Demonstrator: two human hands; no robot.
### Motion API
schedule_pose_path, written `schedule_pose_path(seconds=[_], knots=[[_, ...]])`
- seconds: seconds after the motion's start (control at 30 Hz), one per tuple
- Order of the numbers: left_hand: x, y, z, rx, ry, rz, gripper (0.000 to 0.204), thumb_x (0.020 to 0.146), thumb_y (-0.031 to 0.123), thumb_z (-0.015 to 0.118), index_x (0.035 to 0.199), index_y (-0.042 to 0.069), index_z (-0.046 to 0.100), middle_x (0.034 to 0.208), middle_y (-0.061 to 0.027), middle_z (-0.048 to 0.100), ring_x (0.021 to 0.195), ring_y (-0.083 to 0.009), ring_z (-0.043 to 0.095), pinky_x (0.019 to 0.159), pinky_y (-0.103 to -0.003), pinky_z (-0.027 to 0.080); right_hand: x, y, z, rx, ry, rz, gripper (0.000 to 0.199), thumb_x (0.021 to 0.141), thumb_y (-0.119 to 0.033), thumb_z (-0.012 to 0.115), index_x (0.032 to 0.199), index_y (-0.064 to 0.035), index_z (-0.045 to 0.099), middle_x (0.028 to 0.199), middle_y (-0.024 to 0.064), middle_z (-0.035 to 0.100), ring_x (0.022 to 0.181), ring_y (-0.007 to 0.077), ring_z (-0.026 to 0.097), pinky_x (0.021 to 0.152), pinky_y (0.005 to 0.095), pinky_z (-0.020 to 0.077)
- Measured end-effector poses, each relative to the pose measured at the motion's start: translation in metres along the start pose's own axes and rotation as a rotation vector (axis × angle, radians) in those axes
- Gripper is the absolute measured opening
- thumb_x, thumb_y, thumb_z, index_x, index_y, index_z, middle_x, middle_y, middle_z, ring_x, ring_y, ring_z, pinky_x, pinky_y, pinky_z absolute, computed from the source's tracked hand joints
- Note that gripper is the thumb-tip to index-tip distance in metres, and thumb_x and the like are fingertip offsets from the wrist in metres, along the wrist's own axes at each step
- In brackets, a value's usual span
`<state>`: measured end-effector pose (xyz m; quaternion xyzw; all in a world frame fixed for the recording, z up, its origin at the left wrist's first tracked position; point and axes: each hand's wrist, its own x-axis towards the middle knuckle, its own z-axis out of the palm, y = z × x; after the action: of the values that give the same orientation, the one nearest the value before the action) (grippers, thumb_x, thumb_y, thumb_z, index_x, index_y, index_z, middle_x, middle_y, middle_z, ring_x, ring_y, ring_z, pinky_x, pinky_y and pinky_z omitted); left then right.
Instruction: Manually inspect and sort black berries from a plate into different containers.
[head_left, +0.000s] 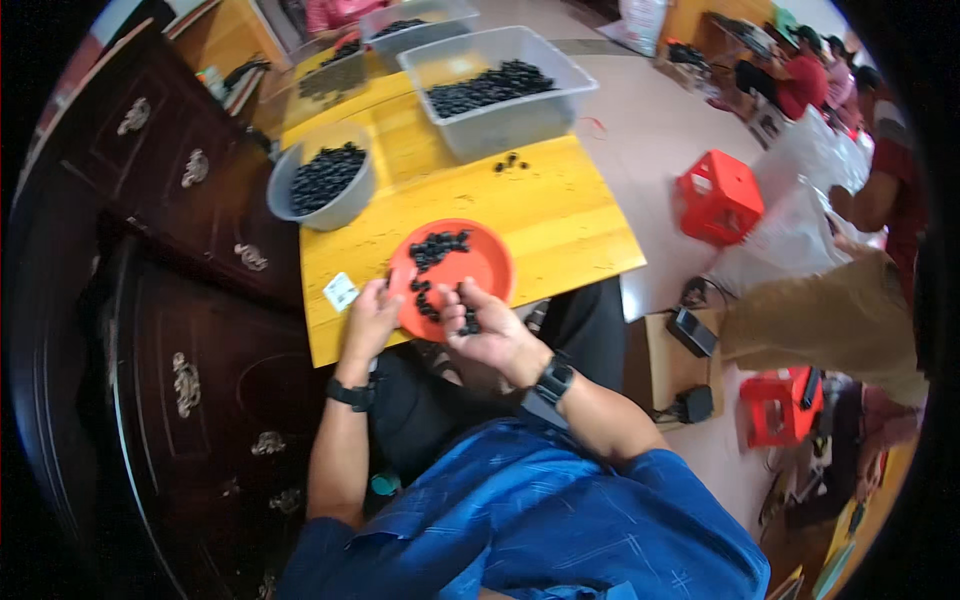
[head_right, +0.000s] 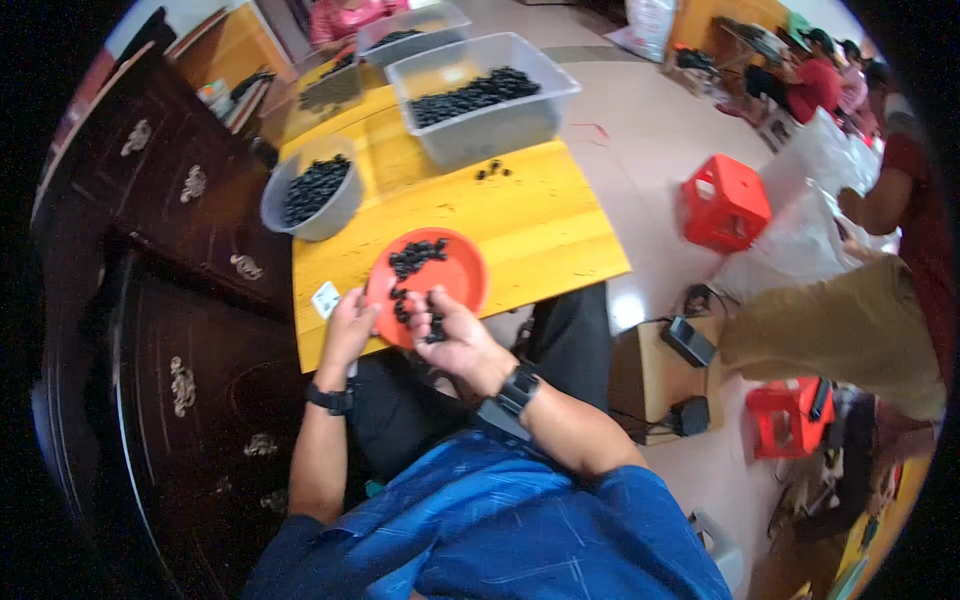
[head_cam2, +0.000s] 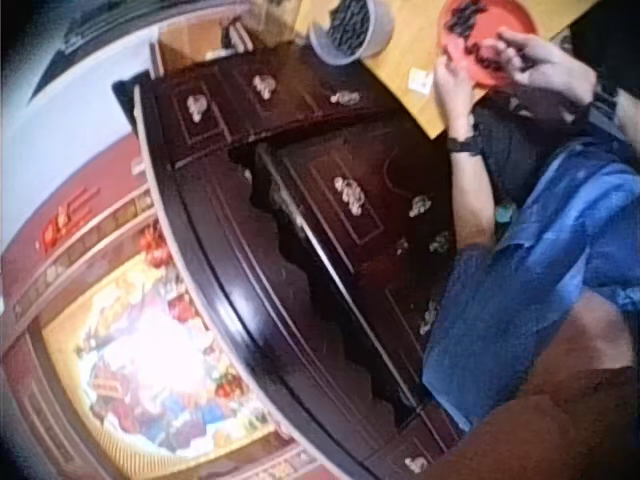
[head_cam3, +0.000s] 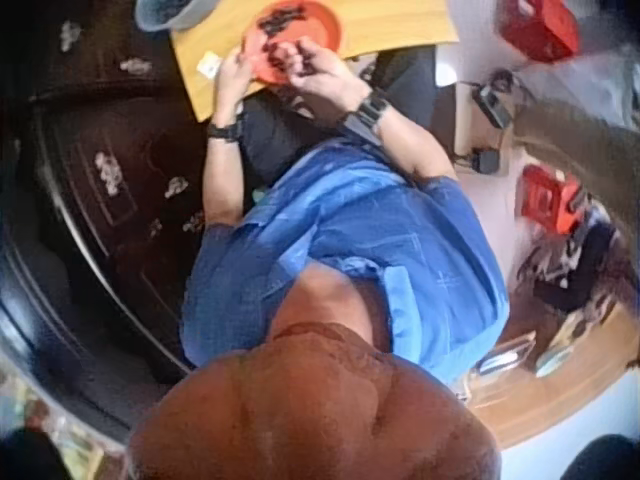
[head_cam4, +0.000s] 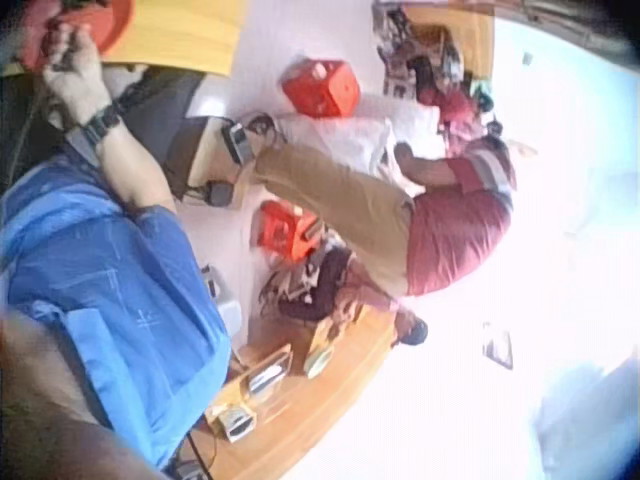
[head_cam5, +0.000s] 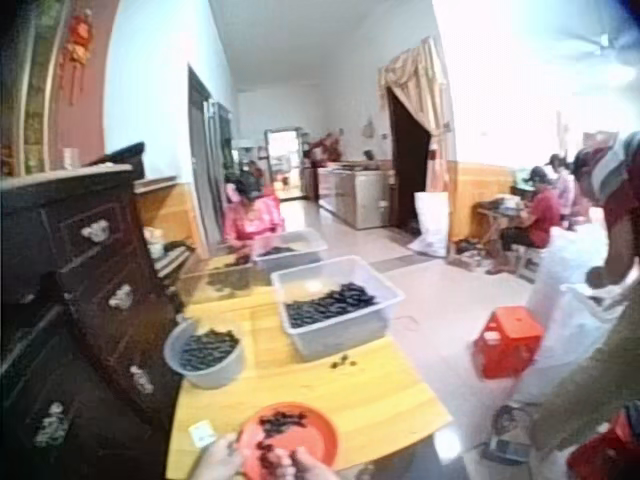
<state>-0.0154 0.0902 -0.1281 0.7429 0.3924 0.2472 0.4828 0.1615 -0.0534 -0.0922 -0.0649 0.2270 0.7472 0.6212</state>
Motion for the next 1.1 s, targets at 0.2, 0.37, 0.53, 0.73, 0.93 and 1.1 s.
schedule_pose_path(seconds=[0.2,0.37,0.53,0.73,0.93,1.1], knots=[[-0.014,0.023,0.003,-0.033,0.045,-0.125,0.021,0.089,0.011,0.065,0.105,0.000,0.057,0.072,0.0029,0.051,0.059,-0.0068,0.054,0.054,-0.024,0.047,-0.004,0.003,0.010,0.007,0.057,0.016,0.044,0.101,-0.045,0.046,0.103,-0.0028,0.059,0.079,0.0015,0.057,0.064,0.0131,0.050,0.054,0.0253,0.0446],[-0.014,0.021,-0.001,-0.097,0.018,-0.125,0.028,0.088,0.012,0.067,0.111,-0.001,0.057,0.080,0.0005,0.058,0.063,-0.0070,0.058,0.056,-0.025,0.050,0.003,0.001,0.008,-0.011,0.033,0.031,0.042,0.101,-0.045,0.046,0.099,-0.0049,0.058,0.078,0.0010,0.056,0.063,0.0127,0.049,0.054,0.0240,0.0437],[-0.015,0.025,-0.007,-0.172,0.052,-0.132,0.033,0.088,0.012,0.068,0.115,-0.001,0.055,0.086,0.0000,0.060,0.068,-0.0054,0.056,0.056,-0.023,0.049,0.008,0.000,0.004,-0.013,-0.025,0.065,0.041,0.102,-0.042,0.044,0.108,-0.0028,0.057,0.081,0.0012,0.058,0.066,0.0130,0.053,0.057,0.0252,0.0482],[-0.026,0.062,-0.011,-0.122,0.107,-0.078,0.033,0.088,0.008,0.067,0.117,-0.003,0.056,0.086,0.0014,0.060,0.070,-0.0047,0.055,0.061,-0.021,0.048,0.013,-0.007,-0.004,-0.044,-0.153,0.099,0.036,0.104,-0.032,0.041,0.116,-0.0022,0.057,0.089,0.0048,0.063,0.075,0.0151,0.059,0.066,0.0289,0.0530],[-0.054,0.108,0.002,-0.066,0.055,0.167,0.023,0.086,0.006,0.069,0.107,-0.002,0.063,0.084,-0.0025,0.068,0.073,-0.0057,0.061,0.064,-0.024,0.050,-0.004,0.004,0.018,-0.116,-0.037,-0.052,0.037,0.104,-0.030,0.040,0.120,-0.0013,0.058,0.113,0.0149,0.064,0.105,0.0282,0.062,0.092,0.0400,0.0504],[-0.067,0.135,0.023,0.268,-0.058,0.169,0.032,0.078,0.014,0.076,0.106,0.004,0.065,0.067,-0.0092,0.062,0.059,-0.0217,0.063,0.056,-0.033,0.049,-0.008,0.012,0.026,-0.105,-0.077,-0.111,0.038,0.104,-0.028,0.039,0.120,0.0019,0.055,0.120,0.0188,0.060,0.115,0.0324,0.057,0.106,0.0461,0.0425]])
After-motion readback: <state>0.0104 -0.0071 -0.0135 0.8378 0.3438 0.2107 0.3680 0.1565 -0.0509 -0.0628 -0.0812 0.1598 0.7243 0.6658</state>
